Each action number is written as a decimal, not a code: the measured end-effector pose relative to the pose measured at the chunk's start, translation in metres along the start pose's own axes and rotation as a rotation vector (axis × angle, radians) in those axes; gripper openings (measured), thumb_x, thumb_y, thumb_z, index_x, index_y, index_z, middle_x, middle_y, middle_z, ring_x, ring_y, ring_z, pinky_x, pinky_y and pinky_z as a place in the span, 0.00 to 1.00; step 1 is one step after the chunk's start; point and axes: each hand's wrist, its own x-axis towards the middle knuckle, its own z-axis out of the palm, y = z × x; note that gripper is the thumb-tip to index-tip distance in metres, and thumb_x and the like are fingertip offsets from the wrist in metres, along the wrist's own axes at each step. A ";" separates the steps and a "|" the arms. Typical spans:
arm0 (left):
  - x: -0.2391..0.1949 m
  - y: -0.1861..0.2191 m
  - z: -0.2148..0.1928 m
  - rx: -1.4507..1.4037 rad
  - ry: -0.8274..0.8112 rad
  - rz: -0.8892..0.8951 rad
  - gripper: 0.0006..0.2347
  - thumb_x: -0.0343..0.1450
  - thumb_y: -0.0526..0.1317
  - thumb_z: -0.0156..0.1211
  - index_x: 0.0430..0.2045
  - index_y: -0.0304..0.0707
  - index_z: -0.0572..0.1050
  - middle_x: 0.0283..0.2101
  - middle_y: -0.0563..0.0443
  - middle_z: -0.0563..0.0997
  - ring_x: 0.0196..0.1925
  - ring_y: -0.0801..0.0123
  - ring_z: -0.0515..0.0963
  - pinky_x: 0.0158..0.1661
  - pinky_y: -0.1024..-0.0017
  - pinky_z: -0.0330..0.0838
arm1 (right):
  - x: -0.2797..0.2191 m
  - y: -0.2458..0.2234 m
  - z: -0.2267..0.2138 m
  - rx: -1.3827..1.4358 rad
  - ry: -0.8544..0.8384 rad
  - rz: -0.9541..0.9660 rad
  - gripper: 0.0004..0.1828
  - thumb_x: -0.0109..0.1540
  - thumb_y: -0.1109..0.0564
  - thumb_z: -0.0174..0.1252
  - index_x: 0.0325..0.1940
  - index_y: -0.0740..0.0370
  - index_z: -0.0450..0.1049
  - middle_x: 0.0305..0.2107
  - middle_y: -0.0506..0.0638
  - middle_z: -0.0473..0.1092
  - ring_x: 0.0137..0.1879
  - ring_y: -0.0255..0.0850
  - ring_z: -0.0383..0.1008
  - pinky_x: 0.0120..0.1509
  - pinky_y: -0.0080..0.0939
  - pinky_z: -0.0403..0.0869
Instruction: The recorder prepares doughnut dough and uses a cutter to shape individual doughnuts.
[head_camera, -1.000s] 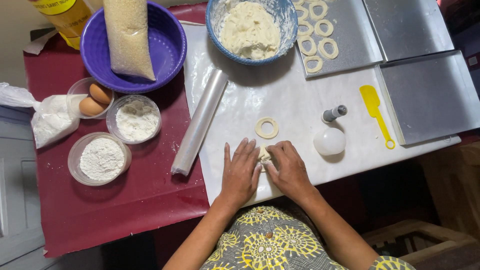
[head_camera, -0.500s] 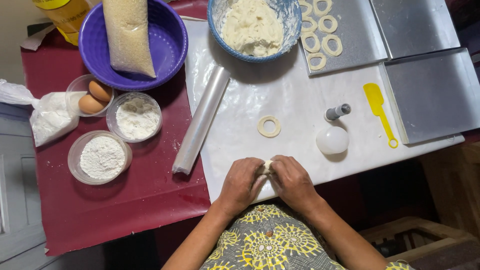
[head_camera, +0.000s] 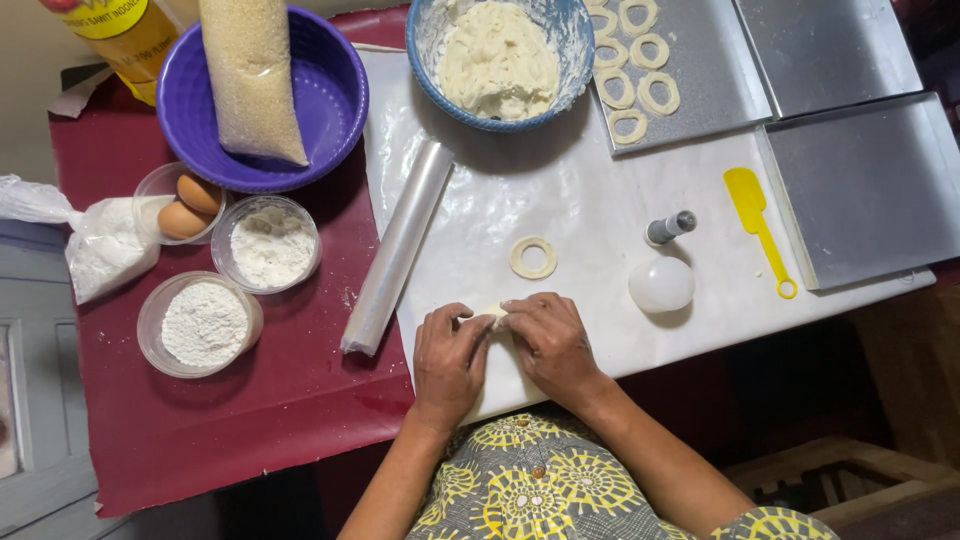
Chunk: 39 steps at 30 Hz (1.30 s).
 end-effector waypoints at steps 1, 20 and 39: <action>-0.001 0.001 0.001 0.002 0.000 0.000 0.10 0.67 0.33 0.67 0.41 0.37 0.80 0.42 0.44 0.78 0.43 0.56 0.78 0.43 0.61 0.71 | -0.004 0.005 0.004 0.002 0.001 0.000 0.13 0.54 0.66 0.67 0.41 0.61 0.76 0.42 0.53 0.78 0.49 0.51 0.78 0.52 0.52 0.73; 0.064 0.003 0.011 0.132 -0.032 -0.002 0.11 0.71 0.36 0.63 0.46 0.39 0.81 0.35 0.49 0.83 0.29 0.64 0.82 0.29 0.66 0.76 | 0.042 0.084 -0.008 -0.127 -0.040 0.244 0.16 0.60 0.63 0.61 0.51 0.65 0.80 0.39 0.55 0.73 0.48 0.48 0.74 0.53 0.49 0.74; 0.100 -0.001 0.068 0.236 -0.092 -0.036 0.05 0.70 0.38 0.66 0.33 0.37 0.83 0.35 0.50 0.78 0.37 0.66 0.79 0.32 0.66 0.76 | 0.043 0.095 0.011 -0.122 -0.079 0.350 0.09 0.60 0.61 0.64 0.44 0.63 0.79 0.38 0.51 0.71 0.46 0.44 0.73 0.53 0.46 0.73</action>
